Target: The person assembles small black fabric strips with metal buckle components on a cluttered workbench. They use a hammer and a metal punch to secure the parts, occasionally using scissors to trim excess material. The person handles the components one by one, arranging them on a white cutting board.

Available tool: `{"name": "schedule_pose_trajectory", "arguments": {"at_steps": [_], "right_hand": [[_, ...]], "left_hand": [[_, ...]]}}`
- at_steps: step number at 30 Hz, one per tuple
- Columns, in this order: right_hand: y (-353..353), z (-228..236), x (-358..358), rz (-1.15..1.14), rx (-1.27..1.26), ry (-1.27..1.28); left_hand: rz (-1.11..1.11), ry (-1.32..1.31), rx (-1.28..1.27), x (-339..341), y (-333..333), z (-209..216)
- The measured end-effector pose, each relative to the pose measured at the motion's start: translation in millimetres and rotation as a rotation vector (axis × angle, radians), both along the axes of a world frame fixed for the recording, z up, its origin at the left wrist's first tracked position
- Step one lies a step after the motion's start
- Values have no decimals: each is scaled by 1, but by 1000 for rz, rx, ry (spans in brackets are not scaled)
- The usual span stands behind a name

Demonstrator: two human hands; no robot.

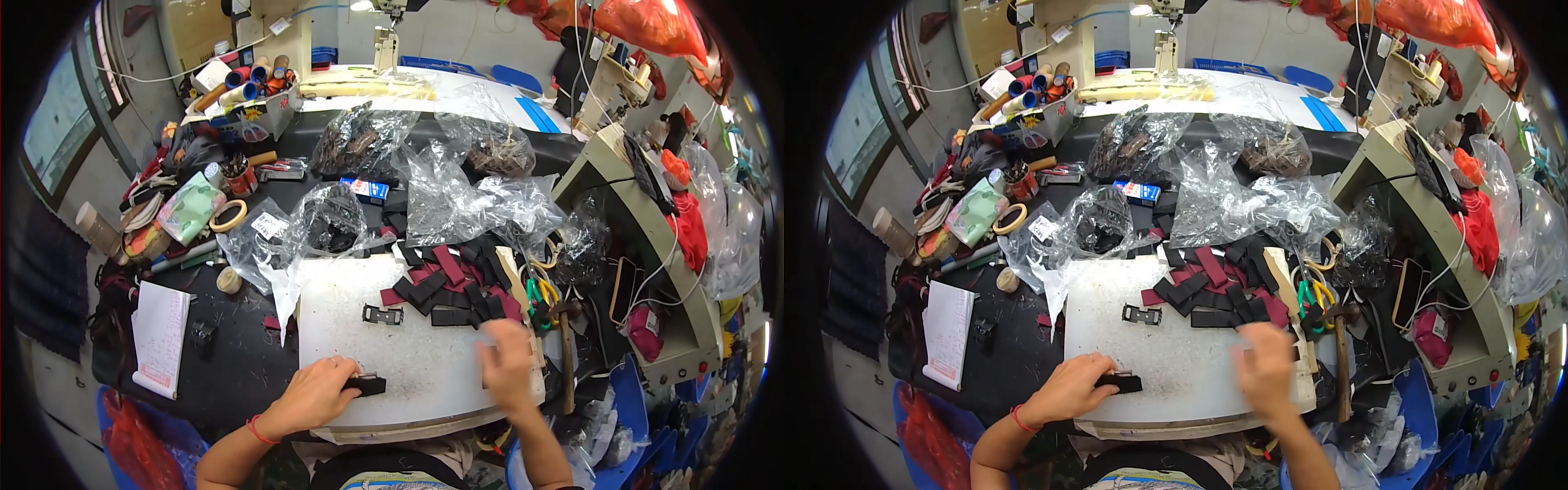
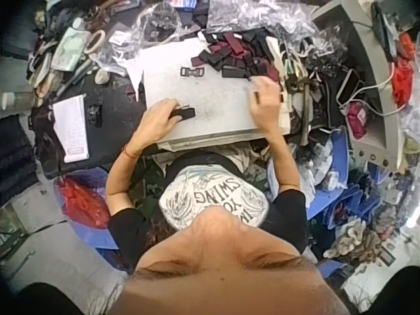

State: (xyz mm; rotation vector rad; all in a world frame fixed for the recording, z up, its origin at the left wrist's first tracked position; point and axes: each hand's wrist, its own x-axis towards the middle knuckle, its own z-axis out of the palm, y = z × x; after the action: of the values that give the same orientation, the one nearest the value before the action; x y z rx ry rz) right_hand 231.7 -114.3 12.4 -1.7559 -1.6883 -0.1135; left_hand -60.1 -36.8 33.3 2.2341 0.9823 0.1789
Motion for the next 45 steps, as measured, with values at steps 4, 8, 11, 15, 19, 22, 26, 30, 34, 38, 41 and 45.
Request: {"name": "schedule_pose_trajectory", "arguments": {"at_steps": [4,8,11,15,19,22,26,30,34,38,41,45], "right_hand": [[19,-11,-64,242,-29,135],[47,-7,-86,228,-7,70],[67,-15,-82,268,-69,-39],[66,-18,-56,254,-124,-90],[47,3,-47,289,-27,-37],[31,13,-40,231,-108,85],[50,6,-45,382,-71,49],[86,7,-82,482,12,-1],[147,29,-92,237,60,-85],[198,-2,-116,233,-89,-149],[234,-40,-131,414,1,143],[215,-10,-89,492,-4,179]], "left_hand": [[340,-193,2,-32,5,16],[710,95,310,-138,11,-19],[842,-28,513,-147,5,-29],[835,-245,413,-84,34,-12],[515,-388,425,-18,51,-6],[294,-460,331,31,81,-10],[221,-322,691,61,108,-22],[261,-280,863,48,134,-4],[395,-268,860,15,144,1],[464,-323,855,18,145,-6],[420,-430,754,33,134,-5],[303,-593,545,53,136,11]]}}
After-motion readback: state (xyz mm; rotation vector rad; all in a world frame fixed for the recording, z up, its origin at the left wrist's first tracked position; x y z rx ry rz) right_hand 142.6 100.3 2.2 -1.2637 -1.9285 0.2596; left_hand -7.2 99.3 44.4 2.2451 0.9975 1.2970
